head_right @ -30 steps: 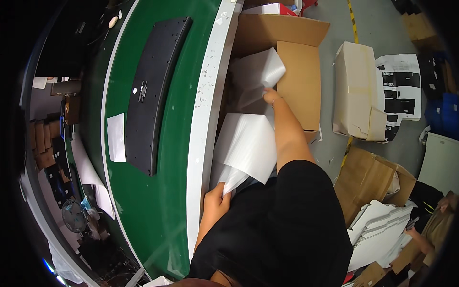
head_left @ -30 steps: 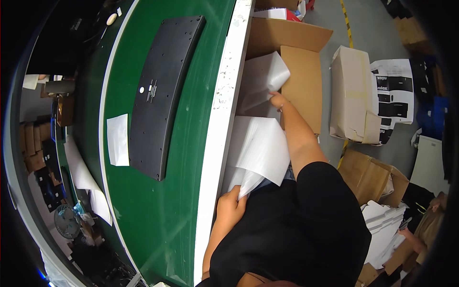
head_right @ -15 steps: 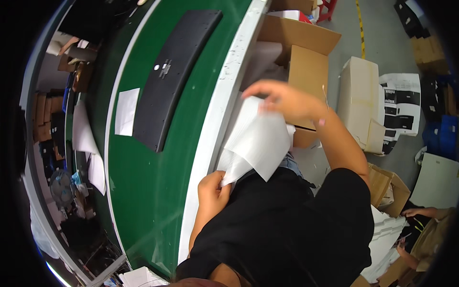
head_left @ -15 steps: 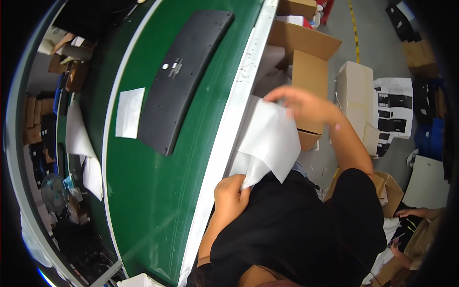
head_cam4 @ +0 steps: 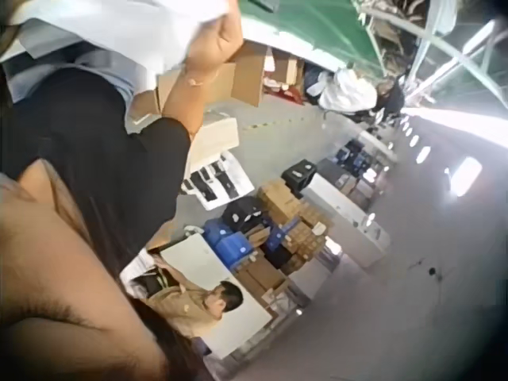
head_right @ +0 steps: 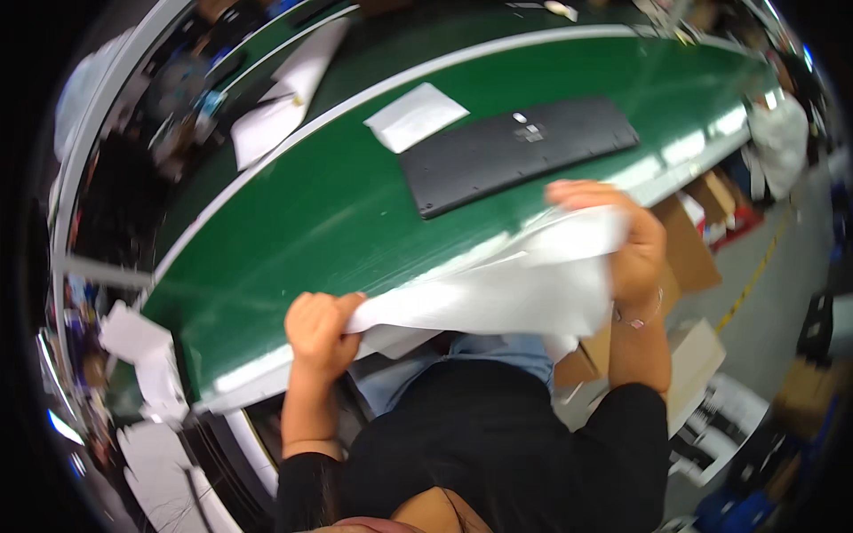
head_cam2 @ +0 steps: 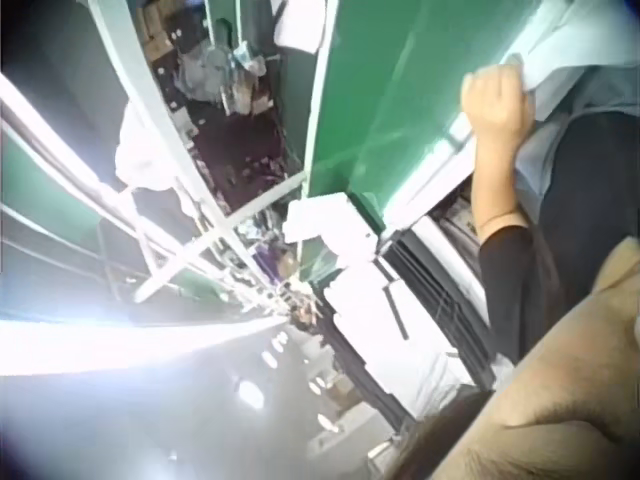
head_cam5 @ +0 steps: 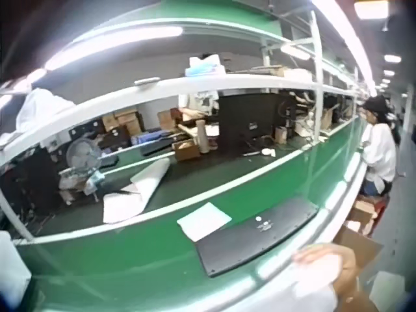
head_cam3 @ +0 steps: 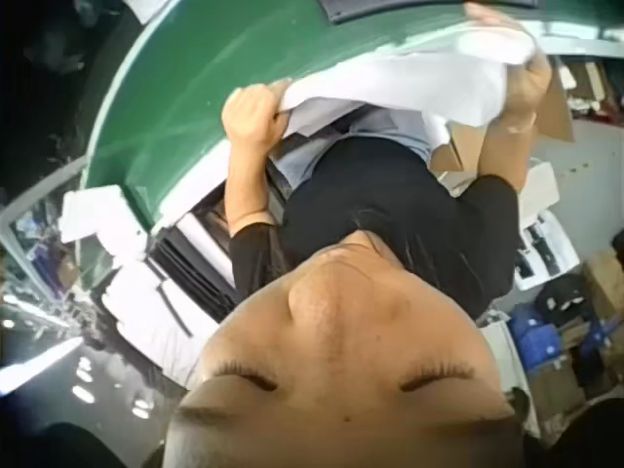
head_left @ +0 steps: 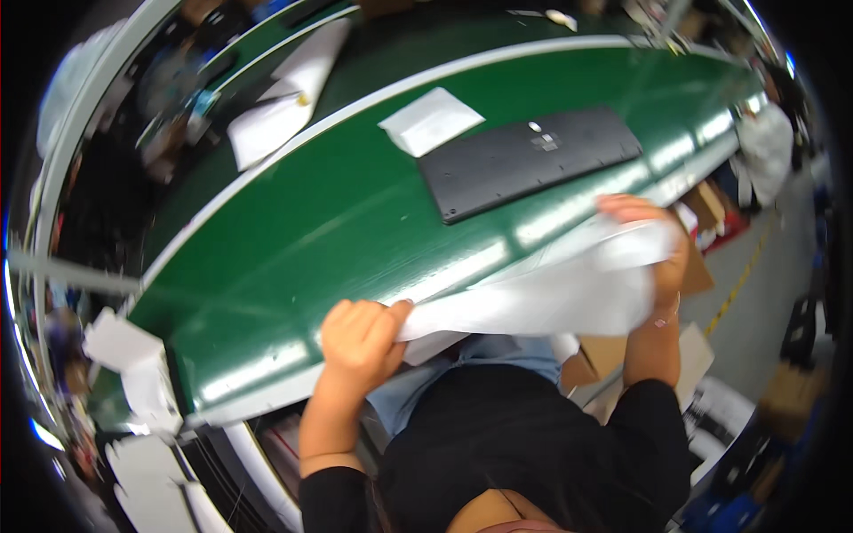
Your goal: Wrapping computer keyboards in protective foam sheets and placing them into cardboard boxes on a factory assembly line.
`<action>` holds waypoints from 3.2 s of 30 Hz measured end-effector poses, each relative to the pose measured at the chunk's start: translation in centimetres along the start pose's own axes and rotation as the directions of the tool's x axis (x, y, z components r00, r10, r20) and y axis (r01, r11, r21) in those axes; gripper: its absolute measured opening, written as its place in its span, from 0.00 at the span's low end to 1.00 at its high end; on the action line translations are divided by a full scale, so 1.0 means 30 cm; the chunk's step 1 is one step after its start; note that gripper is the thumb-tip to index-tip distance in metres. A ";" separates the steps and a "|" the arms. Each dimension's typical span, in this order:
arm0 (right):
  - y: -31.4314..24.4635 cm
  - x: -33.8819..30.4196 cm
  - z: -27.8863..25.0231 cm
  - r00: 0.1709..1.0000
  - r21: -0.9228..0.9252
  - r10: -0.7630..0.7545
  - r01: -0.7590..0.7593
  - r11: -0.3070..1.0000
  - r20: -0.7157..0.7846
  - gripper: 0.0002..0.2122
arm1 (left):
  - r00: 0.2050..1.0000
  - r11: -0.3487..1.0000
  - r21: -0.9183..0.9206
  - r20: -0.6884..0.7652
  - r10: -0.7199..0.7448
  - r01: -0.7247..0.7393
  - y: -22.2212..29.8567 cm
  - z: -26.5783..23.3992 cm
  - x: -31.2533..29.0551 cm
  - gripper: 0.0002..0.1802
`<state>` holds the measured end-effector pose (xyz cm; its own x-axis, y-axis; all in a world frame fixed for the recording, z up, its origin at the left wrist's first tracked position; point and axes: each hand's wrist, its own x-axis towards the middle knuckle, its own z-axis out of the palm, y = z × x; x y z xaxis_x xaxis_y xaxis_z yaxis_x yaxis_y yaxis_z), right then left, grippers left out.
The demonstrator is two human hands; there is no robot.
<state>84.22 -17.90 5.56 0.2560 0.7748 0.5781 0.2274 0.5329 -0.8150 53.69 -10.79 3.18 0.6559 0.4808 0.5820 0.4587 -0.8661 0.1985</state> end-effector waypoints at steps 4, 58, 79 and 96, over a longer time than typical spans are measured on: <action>0.040 0.025 -0.075 0.757 0.476 0.269 0.063 0.877 -0.596 0.13 | 0.953 0.969 0.239 -0.303 0.007 0.069 -0.002 -0.126 -0.027 0.12; 0.501 0.289 -0.165 0.836 -0.851 0.185 0.477 0.219 0.517 0.18 | 0.625 0.685 0.515 0.320 -0.712 0.516 -0.236 -0.048 -0.246 0.08; 0.581 0.602 -0.398 0.996 -0.819 -0.083 0.027 0.573 -0.025 0.10 | 0.544 0.595 -0.016 -0.386 -0.745 0.804 -0.480 0.204 0.189 0.08; 0.910 0.450 -0.424 0.939 -0.985 0.296 0.159 0.074 0.174 0.05 | 0.601 0.521 0.470 -0.027 -0.799 0.713 -0.594 0.412 0.121 0.07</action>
<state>105.84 2.79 -8.38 0.1445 0.9446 0.2947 0.9825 -0.1724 0.0711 55.30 8.08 -7.98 0.0121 0.9771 0.2125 0.9880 -0.0444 0.1479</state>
